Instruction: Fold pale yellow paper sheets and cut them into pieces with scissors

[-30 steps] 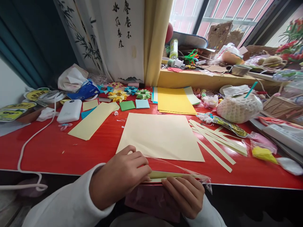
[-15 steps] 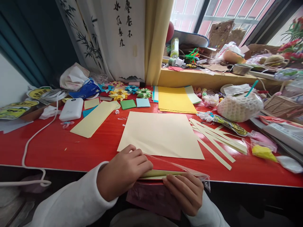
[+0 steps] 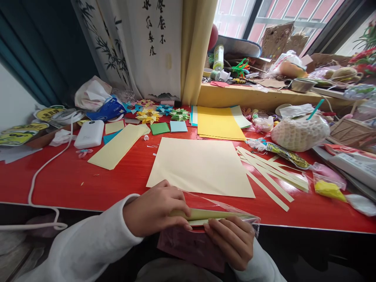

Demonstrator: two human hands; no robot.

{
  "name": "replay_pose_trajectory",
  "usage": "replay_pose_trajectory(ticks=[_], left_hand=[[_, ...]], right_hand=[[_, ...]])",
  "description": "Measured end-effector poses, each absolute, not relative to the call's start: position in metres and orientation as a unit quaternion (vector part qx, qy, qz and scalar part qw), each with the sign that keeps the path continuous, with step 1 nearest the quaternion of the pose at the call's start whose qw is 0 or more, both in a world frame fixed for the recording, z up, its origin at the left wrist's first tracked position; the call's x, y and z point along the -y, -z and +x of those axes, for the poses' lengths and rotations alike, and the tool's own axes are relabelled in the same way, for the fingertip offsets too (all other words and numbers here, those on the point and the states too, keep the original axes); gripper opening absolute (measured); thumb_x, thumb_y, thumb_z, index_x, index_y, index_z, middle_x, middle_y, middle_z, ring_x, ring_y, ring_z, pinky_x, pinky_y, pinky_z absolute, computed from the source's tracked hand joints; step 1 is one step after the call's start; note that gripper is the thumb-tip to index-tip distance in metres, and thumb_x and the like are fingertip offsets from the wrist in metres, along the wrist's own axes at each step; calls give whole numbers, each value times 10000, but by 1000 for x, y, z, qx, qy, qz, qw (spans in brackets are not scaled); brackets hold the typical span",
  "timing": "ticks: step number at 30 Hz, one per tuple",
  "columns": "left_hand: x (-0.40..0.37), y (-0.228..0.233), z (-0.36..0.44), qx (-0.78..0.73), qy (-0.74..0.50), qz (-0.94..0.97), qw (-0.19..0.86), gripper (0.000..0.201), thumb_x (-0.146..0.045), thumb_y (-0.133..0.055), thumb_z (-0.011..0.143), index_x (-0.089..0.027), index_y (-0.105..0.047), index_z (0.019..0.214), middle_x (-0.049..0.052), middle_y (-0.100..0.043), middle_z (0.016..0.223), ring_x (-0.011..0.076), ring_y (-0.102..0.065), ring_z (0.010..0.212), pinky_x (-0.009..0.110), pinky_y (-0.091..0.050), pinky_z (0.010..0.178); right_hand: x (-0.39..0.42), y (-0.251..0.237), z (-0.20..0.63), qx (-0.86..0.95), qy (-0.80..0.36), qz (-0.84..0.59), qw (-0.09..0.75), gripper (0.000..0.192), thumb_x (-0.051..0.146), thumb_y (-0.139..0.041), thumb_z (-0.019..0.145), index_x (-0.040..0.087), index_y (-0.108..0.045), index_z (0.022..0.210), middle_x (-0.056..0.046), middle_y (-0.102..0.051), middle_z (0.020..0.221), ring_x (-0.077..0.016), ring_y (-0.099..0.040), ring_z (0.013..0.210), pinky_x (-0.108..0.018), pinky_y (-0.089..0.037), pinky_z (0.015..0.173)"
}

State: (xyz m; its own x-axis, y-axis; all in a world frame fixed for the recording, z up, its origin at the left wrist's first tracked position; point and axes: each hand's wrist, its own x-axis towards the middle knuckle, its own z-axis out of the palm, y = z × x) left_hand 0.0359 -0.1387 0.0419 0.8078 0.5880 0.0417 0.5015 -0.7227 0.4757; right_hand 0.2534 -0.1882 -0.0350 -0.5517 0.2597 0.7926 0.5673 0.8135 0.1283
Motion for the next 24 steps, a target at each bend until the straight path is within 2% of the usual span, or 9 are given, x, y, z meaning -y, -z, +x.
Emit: replay_pose_trajectory(ticks=[4, 8, 17, 24], left_hand=[[139, -41, 38, -311, -97, 910, 257, 128, -330, -530, 764, -242, -622, 775, -45, -605, 762, 76, -530, 754, 227, -284, 763], [140, -43, 39, -323, -92, 904, 264, 161, -381, -576, 710, -234, -629, 751, -41, -602, 735, 93, -526, 755, 238, -288, 754], [139, -44, 40, -315, -83, 907, 268, 105, -266, -528, 775, -225, -611, 726, -51, -603, 722, 81, -526, 729, 238, -288, 732], [143, -42, 35, -273, -89, 942, 171, 154, -248, -438, 828, -219, -590, 819, -28, -603, 783, 104, -506, 759, 267, -291, 712]], right_hand=[[188, 31, 252, 862, 180, -230, 415, 139, 56, -519, 723, 77, -625, 810, -83, -633, 757, -134, -565, 668, -269, -438, 559], [188, 29, 251, 861, 185, -229, 415, 129, 68, -536, 713, 72, -628, 804, -81, -636, 746, -132, -561, 642, -272, -435, 541], [187, 29, 251, 859, 191, -231, 414, 113, 75, -538, 716, 82, -628, 785, -79, -634, 736, -131, -561, 638, -271, -432, 541], [188, 31, 250, 858, 192, -230, 418, 121, 89, -594, 673, 65, -628, 787, -81, -631, 741, -135, -555, 631, -280, -432, 522]])
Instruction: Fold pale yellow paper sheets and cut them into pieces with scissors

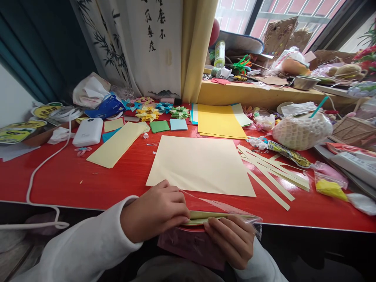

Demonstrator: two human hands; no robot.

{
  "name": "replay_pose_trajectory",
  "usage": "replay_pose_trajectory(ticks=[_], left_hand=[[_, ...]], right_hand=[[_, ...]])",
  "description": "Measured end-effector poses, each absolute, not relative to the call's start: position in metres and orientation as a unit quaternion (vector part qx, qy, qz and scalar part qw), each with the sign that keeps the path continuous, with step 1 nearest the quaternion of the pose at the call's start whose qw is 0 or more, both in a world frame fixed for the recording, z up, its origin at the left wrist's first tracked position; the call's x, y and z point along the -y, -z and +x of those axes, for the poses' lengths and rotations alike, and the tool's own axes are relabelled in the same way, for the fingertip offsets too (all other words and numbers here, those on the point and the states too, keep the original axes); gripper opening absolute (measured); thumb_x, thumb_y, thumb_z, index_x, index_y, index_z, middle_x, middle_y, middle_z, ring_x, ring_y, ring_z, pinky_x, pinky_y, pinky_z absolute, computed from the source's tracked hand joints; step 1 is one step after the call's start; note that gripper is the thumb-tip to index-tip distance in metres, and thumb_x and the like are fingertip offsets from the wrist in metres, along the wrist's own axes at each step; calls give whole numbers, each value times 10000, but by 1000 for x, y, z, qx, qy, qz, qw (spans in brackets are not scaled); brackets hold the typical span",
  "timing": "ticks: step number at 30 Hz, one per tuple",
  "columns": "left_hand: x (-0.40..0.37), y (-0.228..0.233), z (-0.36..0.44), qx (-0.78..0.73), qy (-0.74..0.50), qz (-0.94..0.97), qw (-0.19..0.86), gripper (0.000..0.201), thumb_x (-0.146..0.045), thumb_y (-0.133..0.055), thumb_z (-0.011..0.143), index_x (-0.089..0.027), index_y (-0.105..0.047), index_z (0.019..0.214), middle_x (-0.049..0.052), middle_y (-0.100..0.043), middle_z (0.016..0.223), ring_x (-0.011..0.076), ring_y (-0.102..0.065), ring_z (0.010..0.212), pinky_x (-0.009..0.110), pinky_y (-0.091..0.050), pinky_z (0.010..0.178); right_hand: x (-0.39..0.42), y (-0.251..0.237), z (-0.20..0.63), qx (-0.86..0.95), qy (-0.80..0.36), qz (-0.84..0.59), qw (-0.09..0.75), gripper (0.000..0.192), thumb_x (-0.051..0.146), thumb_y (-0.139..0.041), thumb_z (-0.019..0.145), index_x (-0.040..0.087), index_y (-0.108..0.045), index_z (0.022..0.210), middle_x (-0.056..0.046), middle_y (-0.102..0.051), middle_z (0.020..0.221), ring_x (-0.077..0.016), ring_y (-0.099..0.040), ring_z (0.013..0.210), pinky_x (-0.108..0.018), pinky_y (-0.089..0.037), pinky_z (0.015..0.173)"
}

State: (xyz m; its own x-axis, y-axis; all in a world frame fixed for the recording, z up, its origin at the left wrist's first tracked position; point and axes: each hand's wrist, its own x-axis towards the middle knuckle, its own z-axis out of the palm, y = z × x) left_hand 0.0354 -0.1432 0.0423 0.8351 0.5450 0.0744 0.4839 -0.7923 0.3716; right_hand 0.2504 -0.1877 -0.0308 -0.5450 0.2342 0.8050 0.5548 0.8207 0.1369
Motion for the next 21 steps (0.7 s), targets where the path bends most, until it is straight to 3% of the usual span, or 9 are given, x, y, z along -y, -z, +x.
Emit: replay_pose_trajectory(ticks=[7, 12, 18, 21], left_hand=[[147, -39, 44, -246, -65, 967, 23, 137, -173, -433, 805, -176, -548, 731, 3, -570, 718, 139, -488, 691, 282, -335, 597], [159, -28, 50, -220, -166, 956, -97, 171, -96, -395, 800, -137, -547, 733, 43, -573, 797, 141, -488, 658, 284, -354, 534], [164, -36, 46, -219, -234, 943, -94, 144, -67, -419, 770, -119, -553, 770, 48, -584, 868, 143, -504, 680, 282, -394, 528], [162, -48, 44, -239, -264, 932, -72, 167, -56, -385, 783, -123, -538, 804, 55, -583, 828, 127, -505, 651, 263, -413, 542]], right_hand=[[189, 39, 255, 867, 205, -240, 385, 145, 145, -552, 722, 147, -622, 849, -45, -625, 835, -128, -564, 702, -267, -460, 565], [188, 46, 255, 828, 260, -236, 436, 114, 173, -560, 721, 193, -628, 810, -14, -611, 864, -117, -552, 785, -261, -475, 682], [187, 34, 249, 804, 278, -261, 456, 108, 213, -549, 736, 220, -614, 822, -3, -609, 880, -121, -549, 840, -275, -444, 766], [184, 18, 252, 793, 269, -297, 458, 209, 196, -630, 668, 194, -589, 873, -27, -595, 902, -156, -551, 863, -313, -437, 786]])
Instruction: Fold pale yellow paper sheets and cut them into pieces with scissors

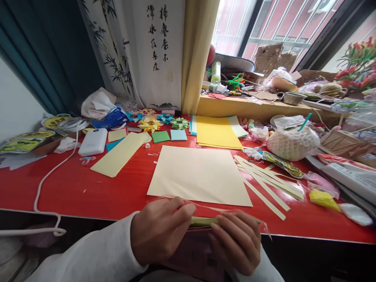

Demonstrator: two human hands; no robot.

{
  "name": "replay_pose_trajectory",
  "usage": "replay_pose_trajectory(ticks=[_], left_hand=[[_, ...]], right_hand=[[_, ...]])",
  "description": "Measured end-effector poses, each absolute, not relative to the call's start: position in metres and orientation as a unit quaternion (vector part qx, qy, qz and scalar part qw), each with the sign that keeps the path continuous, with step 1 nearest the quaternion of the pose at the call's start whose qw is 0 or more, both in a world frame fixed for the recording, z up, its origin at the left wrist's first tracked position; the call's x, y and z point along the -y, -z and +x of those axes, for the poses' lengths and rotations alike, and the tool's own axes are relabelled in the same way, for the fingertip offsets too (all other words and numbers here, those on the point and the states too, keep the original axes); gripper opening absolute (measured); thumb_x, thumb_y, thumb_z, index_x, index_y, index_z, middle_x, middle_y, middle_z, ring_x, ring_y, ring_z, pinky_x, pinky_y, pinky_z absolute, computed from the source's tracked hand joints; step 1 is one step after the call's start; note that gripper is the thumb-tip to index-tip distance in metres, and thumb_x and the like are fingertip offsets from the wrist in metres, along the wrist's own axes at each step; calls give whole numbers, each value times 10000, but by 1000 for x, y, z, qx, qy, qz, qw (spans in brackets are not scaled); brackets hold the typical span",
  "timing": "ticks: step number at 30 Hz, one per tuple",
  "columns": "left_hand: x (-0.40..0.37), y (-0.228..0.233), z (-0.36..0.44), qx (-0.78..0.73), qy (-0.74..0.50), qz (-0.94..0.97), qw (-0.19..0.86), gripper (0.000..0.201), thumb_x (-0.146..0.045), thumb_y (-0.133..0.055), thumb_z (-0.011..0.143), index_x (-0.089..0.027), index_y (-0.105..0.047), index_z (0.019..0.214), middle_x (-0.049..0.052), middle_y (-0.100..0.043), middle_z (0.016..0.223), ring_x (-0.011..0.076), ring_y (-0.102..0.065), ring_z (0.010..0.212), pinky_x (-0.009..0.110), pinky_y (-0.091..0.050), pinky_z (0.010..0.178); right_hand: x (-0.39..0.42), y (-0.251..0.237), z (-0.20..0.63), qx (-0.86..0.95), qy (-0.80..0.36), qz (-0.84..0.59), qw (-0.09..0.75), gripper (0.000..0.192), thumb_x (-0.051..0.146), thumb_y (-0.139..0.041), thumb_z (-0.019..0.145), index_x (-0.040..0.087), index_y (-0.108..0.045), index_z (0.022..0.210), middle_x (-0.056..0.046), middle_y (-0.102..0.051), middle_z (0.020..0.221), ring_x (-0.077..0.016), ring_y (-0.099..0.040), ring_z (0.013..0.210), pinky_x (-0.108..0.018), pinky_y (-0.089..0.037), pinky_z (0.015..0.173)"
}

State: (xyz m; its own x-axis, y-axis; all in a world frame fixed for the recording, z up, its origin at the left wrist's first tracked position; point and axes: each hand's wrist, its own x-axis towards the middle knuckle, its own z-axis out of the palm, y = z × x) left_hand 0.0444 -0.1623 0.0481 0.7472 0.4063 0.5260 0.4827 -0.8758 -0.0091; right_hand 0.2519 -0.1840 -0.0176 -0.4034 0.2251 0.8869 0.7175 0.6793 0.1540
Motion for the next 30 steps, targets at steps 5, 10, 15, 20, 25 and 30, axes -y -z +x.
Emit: replay_pose_trajectory(ticks=[5, 10, 15, 20, 25, 30], left_hand=[[159, -55, 42, 273, 333, -902, 40, 152, -47, -401, 788, -125, -489, 886, 44, -580, 783, 116, -526, 658, 235, -412, 548], [155, -56, 40, 300, 372, -871, 110, 171, -47, -450, 764, -143, -494, 898, 33, -575, 803, 101, -512, 614, 230, -393, 535], [150, -81, 45, 309, 401, -847, 163, 138, -81, -496, 748, -164, -529, 854, 8, -560, 822, 90, -532, 633, 215, -422, 582], [115, -119, 55, 361, 457, -786, 209, 91, -182, -488, 776, -174, -534, 698, 15, -508, 846, 104, -515, 684, 235, -439, 608], [42, -132, 49, 385, 476, -762, 212, 157, -239, -452, 803, -153, -552, 718, 70, -485, 904, 124, -495, 714, 267, -434, 615], [8, -130, 40, 382, 487, -761, 192, 153, -255, -487, 789, -158, -551, 690, 67, -474, 885, 119, -487, 739, 246, -425, 597]], right_hand=[[178, 7, 269, 750, 231, -431, 445, 566, 295, -712, 579, 159, -495, 1083, -98, -558, 980, -243, -516, 929, -418, -381, 832], [185, 25, 282, 590, 54, -525, 611, 824, 327, -707, 569, 194, -270, 1255, -140, -402, 1189, -291, -459, 1031, -443, -436, 772], [208, 45, 293, 571, -298, -554, 528, 147, 238, -594, 703, 184, -566, 837, -39, -634, 719, -168, -605, 634, -235, -504, 558], [211, 47, 300, 549, -364, -532, 532, 154, 214, -616, 677, 191, -601, 829, -34, -655, 771, -178, -615, 701, -216, -508, 619], [208, 46, 304, 524, -400, -513, 550, 163, 211, -586, 710, 207, -579, 873, -30, -645, 846, -176, -608, 766, -205, -503, 660], [209, 49, 307, 526, -421, -513, 532, 183, 220, -539, 756, 234, -538, 939, -23, -627, 889, -158, -588, 827, -181, -483, 700]])
